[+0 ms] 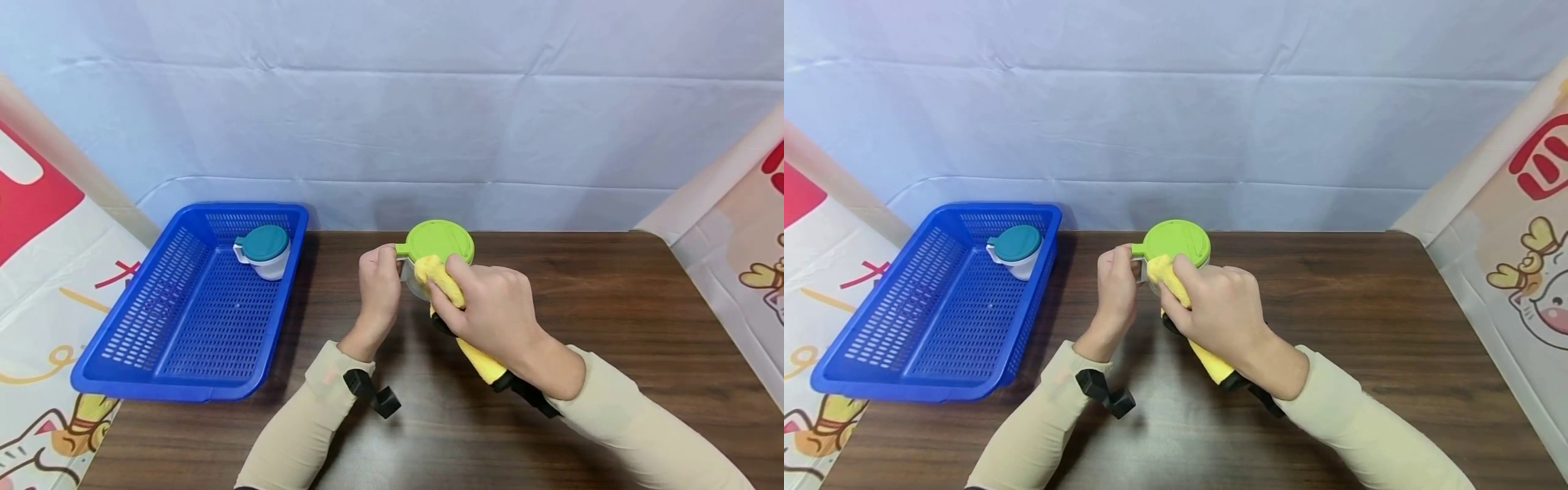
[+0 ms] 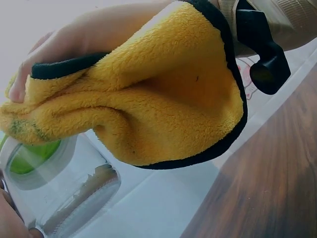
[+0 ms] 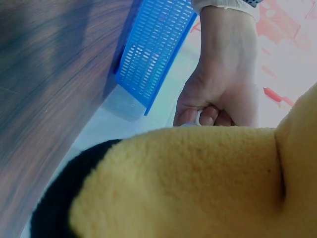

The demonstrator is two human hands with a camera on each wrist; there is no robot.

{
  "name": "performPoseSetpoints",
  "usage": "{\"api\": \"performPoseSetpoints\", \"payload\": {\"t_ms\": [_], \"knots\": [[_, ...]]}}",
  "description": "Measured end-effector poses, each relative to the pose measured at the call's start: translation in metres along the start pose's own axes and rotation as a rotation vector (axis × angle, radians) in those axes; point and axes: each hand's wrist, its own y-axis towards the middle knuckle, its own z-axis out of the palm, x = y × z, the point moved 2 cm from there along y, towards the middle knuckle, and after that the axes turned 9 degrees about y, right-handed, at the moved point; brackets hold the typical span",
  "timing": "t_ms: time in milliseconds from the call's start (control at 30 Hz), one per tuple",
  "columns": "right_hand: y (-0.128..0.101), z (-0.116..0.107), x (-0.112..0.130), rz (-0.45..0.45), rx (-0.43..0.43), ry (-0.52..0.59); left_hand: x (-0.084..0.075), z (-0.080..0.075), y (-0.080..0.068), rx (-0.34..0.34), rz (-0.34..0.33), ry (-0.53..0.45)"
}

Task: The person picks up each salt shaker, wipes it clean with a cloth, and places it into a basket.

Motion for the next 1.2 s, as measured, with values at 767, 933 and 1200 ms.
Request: {"api": "performPoseSetpoints", "payload": {"t_ms": [767,933,1200], "knots": [[-0.015,-0.011,-0.017,-0.032,-0.044,0.069,-0.004,-0.002,0.001,0.025,0.012,0.014],[-0.017,-0.012,-0.022,-0.036,-0.031,0.125,-0.004,-0.002,0.001,0.038,0.021,0.011],[-0.021,-0.015,-0.031,-0.050,-0.067,0.145,-0.003,-0.001,0.002,0.056,0.020,-0.014]]}}
